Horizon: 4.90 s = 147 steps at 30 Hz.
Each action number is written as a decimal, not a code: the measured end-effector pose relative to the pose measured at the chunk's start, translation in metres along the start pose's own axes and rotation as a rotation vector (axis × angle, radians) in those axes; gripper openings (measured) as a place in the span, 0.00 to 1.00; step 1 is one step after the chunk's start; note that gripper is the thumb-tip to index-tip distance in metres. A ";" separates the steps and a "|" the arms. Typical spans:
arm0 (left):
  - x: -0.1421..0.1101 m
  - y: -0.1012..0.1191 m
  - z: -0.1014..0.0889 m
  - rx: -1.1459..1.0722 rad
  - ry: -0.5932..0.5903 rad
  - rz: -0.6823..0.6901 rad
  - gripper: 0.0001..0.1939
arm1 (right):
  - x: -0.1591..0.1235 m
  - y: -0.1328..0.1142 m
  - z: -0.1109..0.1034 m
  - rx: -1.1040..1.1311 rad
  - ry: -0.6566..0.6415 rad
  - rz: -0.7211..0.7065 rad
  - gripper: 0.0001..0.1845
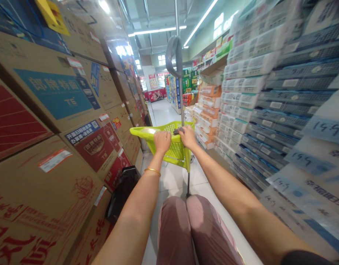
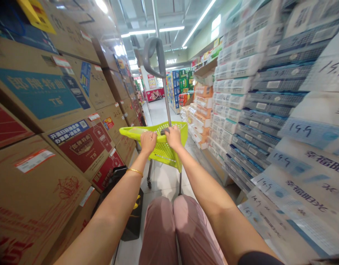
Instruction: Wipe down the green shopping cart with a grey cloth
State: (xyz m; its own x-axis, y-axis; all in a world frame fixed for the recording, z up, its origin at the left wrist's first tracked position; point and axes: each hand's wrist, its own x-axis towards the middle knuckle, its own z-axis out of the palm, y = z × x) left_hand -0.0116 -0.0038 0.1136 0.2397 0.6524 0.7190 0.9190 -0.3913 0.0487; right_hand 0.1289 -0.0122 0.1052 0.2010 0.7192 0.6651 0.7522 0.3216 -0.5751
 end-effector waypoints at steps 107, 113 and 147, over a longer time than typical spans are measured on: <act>0.001 -0.023 -0.036 -0.108 -0.260 0.145 0.25 | -0.066 0.058 0.034 -0.230 0.196 -0.664 0.13; 0.004 -0.023 -0.035 -0.110 -0.299 0.142 0.23 | -0.066 0.048 0.032 -0.303 0.070 -0.724 0.13; 0.000 -0.028 -0.036 -0.160 -0.236 0.163 0.23 | -0.060 0.044 0.029 -0.315 0.080 -0.875 0.11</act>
State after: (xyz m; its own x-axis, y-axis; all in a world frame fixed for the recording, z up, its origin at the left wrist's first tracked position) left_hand -0.0483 -0.0161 0.1370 0.4624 0.6980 0.5468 0.8065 -0.5874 0.0678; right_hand 0.1315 -0.0236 0.0262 -0.4842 0.2518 0.8379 0.7895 0.5386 0.2943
